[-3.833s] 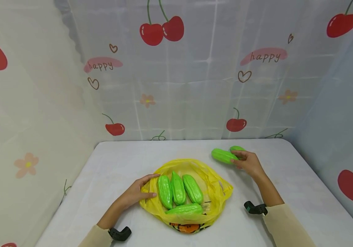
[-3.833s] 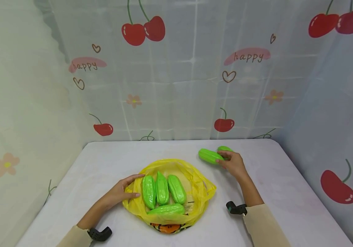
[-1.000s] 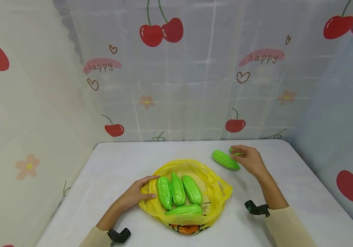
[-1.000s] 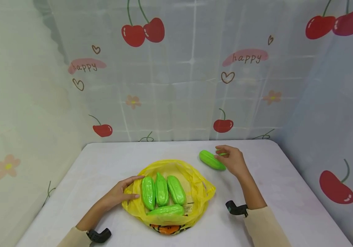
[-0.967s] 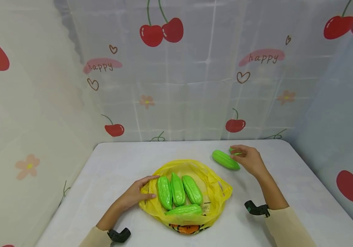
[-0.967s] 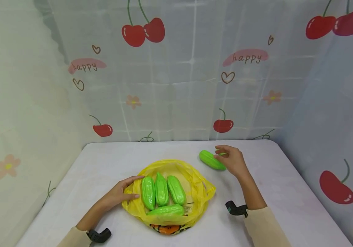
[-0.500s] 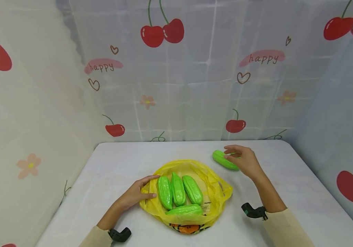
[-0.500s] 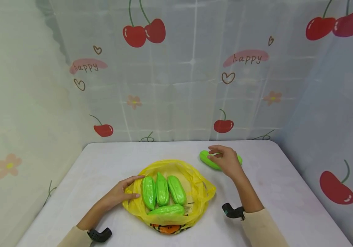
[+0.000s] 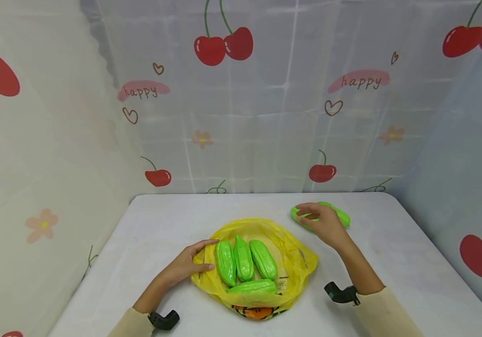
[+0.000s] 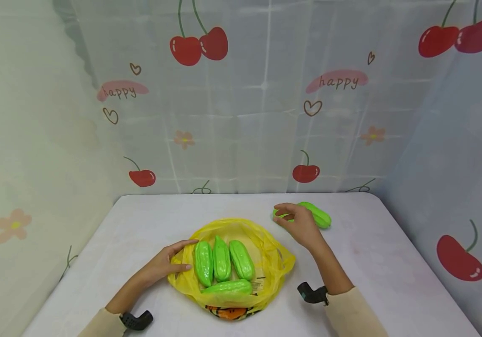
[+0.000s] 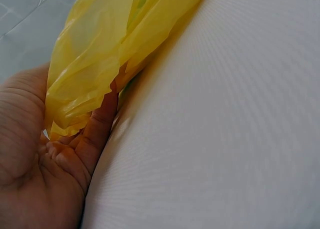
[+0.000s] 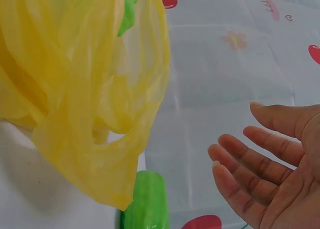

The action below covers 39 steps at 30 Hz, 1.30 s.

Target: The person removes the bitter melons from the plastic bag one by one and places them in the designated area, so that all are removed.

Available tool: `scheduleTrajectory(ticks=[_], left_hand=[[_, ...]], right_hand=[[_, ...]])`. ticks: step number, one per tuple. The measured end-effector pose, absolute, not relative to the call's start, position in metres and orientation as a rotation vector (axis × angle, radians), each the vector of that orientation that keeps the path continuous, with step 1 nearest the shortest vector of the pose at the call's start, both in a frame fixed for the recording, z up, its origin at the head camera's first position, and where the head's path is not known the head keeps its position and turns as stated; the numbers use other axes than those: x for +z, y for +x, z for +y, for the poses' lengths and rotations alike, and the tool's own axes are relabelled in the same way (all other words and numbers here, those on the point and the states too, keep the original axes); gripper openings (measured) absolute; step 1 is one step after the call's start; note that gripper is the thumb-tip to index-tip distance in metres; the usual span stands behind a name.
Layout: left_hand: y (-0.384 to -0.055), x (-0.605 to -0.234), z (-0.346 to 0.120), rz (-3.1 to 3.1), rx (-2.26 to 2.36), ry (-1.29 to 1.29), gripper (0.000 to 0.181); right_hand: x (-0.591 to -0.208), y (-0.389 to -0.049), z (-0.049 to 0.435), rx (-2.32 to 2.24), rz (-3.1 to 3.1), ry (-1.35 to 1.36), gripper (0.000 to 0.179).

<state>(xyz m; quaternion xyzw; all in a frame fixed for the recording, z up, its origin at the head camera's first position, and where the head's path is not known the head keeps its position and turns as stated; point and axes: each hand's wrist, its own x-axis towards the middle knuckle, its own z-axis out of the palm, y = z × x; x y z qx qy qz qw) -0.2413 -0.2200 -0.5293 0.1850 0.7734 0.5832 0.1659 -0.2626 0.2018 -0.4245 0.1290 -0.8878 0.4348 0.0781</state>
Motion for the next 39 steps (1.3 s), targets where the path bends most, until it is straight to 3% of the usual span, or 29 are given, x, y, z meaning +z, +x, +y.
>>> scheduleTrajectory(ticks=[10,25,39], left_hand=[[-0.241,-0.529,-0.22,2.223,1.653,0.565,0.069],[-0.241,-0.53,-0.221,2.23,1.646,0.576,0.069],[-0.24,-0.529,-0.22,2.211,1.655,0.56,0.07]], right_hand=[[-0.435,-0.261,0.187,1.405,-2.649,0.616,0.035],[-0.455,-0.262,0.168,1.467,-2.68,0.907,0.054],[-0.468,-0.258,0.155,1.444,-2.775,1.005,0.06]])
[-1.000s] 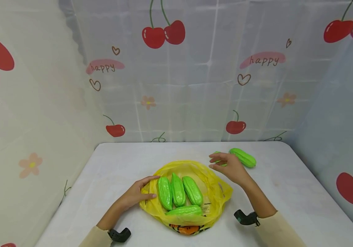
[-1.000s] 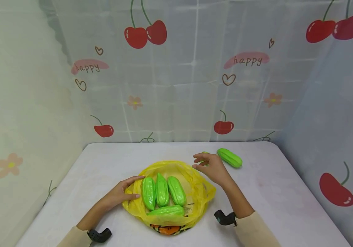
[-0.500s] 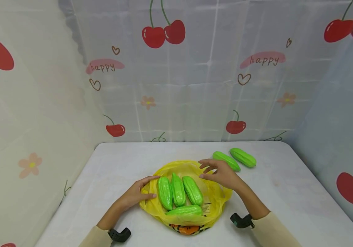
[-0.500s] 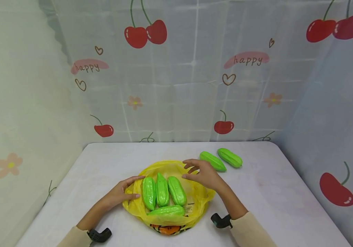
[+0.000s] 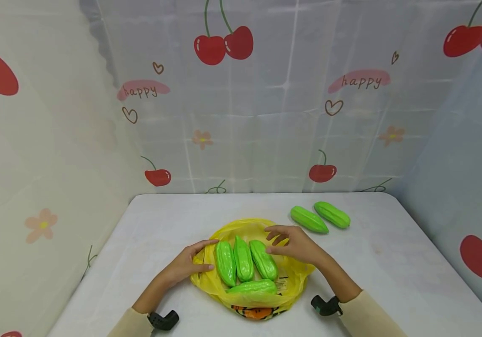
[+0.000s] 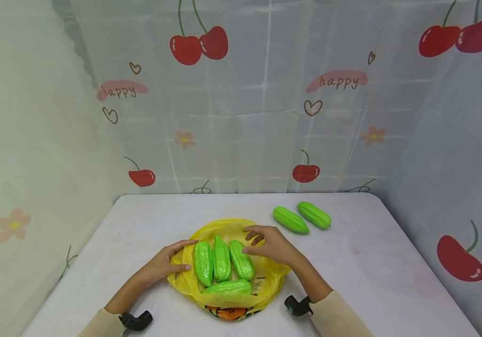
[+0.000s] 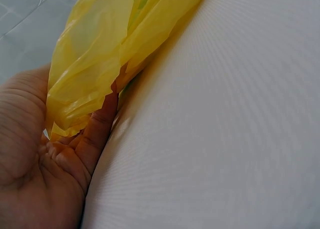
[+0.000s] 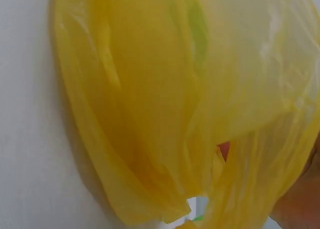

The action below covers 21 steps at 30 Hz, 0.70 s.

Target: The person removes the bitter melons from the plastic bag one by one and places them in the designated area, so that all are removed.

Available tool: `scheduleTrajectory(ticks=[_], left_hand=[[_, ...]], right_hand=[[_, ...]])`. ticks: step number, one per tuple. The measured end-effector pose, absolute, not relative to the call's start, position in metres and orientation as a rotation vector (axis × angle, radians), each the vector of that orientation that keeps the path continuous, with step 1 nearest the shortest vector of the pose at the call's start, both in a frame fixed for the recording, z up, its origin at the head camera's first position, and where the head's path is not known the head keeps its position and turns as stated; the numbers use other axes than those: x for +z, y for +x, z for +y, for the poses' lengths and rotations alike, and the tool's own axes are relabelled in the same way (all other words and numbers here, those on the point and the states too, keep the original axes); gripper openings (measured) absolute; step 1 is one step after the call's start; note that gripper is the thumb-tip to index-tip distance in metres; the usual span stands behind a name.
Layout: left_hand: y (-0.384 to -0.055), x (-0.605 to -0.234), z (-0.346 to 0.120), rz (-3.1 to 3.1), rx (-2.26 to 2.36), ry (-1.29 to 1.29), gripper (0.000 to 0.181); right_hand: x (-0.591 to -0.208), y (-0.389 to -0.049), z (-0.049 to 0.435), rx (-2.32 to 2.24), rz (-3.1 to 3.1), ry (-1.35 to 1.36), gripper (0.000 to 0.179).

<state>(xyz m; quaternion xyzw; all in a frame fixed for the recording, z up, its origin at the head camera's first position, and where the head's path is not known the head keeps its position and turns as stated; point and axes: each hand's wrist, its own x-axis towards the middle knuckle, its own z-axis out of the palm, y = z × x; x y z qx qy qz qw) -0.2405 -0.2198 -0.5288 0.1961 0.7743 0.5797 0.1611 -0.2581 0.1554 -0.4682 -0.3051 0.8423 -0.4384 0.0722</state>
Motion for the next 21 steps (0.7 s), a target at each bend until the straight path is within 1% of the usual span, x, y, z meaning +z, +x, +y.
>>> scheduleTrajectory(ticks=[4,21], left_hand=[[-0.24,-0.527,-0.219,2.213,1.654,0.555,0.07],[-0.24,-0.527,-0.219,2.226,1.642,0.541,0.071]], right_hand=[[-0.471,-0.257,0.152,-1.298,2.511,-0.92,0.065],[-0.479,-0.253,0.141,-1.219,2.498,-0.905,0.067]])
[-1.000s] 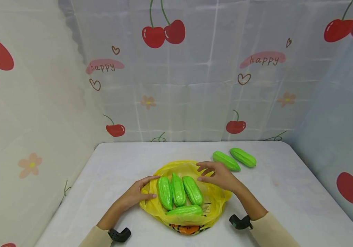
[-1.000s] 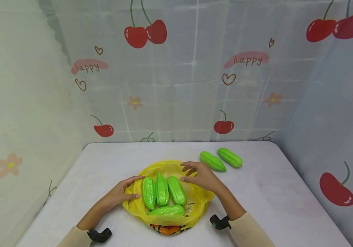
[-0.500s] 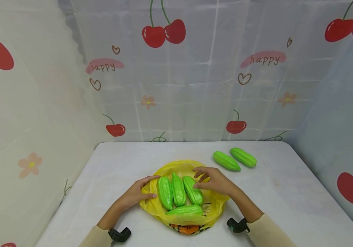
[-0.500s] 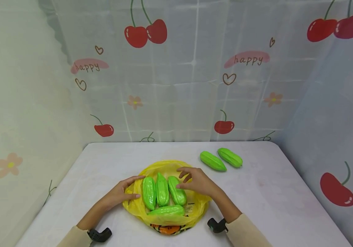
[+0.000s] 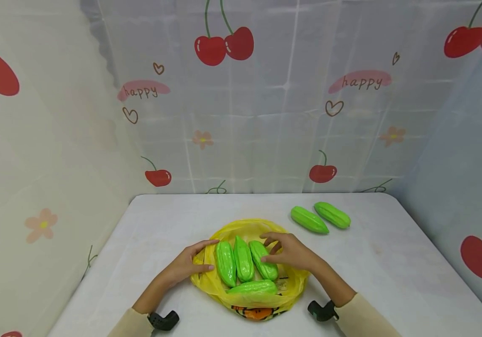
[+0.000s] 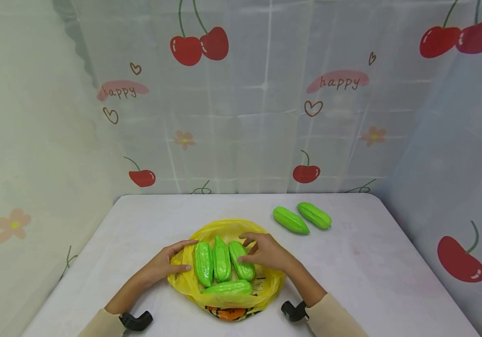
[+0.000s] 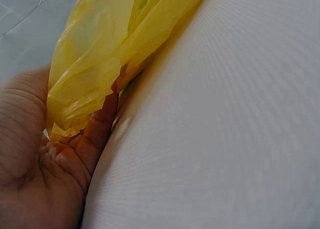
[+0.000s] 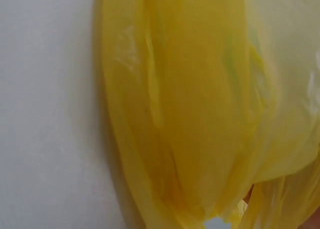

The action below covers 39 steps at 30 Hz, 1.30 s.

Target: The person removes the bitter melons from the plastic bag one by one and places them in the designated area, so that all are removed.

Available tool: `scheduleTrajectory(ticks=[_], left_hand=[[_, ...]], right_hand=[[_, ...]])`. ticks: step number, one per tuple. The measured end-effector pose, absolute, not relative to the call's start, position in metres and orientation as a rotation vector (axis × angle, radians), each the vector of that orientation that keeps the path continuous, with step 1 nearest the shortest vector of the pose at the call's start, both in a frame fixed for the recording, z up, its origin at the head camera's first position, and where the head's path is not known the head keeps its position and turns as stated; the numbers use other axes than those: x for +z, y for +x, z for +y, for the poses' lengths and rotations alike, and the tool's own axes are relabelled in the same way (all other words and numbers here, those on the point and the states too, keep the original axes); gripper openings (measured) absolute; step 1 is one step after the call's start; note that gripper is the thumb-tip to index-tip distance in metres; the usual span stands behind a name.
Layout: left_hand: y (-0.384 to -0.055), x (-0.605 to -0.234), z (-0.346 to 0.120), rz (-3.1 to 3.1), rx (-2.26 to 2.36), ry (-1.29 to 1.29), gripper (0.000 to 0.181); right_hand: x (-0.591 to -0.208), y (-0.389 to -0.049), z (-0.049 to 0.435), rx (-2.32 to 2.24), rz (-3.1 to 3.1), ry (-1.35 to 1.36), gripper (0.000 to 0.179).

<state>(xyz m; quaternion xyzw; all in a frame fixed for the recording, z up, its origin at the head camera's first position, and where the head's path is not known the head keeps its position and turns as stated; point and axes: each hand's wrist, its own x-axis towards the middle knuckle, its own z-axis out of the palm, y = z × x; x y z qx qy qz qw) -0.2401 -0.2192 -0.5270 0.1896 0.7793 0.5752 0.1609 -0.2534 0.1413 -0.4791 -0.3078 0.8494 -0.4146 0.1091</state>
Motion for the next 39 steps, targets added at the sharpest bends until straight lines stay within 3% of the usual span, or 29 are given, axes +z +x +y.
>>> scheduleTrajectory(ticks=[39], left_hand=[[-0.2403,-0.528,-0.2191,2.195,1.664,0.548,0.071]], right_hand=[[-0.482,-0.2518,0.1398,-1.18,2.467,-0.874,0.068]])
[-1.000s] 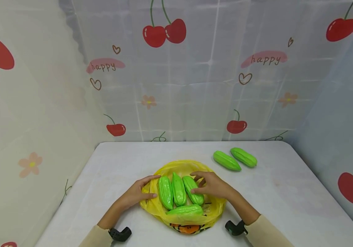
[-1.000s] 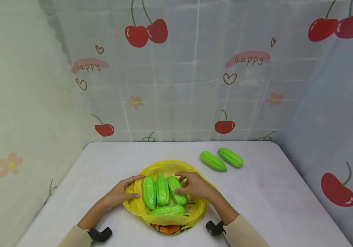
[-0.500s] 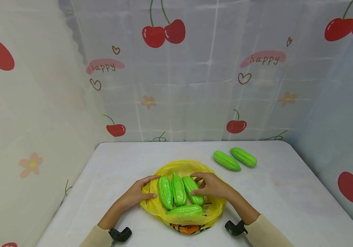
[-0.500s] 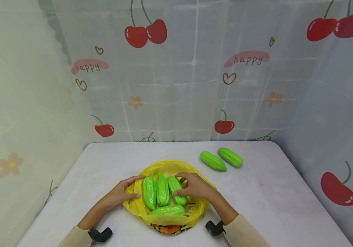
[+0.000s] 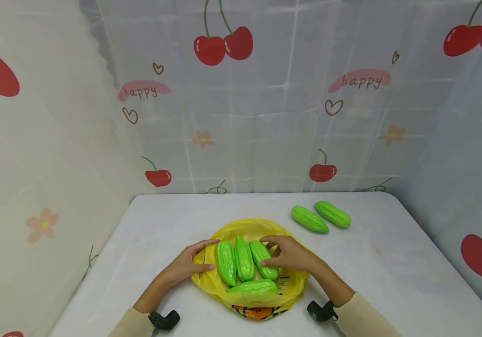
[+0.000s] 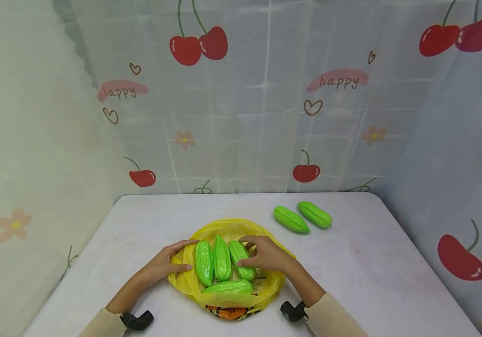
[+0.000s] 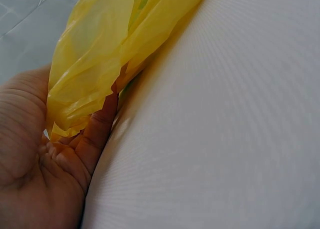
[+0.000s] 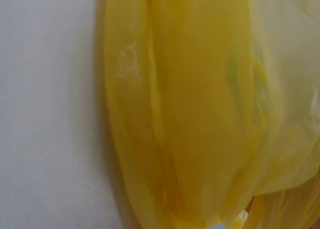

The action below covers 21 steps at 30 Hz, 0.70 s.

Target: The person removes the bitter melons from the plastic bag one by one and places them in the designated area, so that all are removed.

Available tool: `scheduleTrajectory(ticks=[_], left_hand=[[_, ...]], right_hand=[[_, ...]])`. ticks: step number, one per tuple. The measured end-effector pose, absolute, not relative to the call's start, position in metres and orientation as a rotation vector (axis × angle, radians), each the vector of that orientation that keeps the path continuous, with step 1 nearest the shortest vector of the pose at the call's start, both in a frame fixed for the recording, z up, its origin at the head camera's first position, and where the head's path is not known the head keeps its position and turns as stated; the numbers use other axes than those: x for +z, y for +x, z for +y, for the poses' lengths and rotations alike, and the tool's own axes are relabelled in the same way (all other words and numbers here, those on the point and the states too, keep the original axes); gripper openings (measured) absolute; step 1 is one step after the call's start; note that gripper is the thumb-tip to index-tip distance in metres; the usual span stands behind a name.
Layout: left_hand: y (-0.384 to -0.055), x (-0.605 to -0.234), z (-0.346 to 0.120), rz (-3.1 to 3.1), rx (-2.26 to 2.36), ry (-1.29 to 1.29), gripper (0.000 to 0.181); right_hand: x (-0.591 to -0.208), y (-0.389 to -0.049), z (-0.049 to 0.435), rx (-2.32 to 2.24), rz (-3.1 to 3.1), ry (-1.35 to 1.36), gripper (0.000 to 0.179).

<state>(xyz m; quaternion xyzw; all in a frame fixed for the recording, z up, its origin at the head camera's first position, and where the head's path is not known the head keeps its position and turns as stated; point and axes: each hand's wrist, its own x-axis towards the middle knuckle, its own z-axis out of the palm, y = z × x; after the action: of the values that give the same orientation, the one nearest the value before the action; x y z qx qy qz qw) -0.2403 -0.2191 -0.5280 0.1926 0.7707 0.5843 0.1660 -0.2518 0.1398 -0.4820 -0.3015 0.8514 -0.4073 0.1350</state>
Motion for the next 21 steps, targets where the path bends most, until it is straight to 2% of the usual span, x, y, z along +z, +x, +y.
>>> scheduleTrajectory(ticks=[21], left_hand=[[-0.239,-0.527,-0.219,2.233,1.646,0.552,0.07]], right_hand=[[-0.47,-0.254,0.151,-1.164,2.508,-0.854,0.06]])
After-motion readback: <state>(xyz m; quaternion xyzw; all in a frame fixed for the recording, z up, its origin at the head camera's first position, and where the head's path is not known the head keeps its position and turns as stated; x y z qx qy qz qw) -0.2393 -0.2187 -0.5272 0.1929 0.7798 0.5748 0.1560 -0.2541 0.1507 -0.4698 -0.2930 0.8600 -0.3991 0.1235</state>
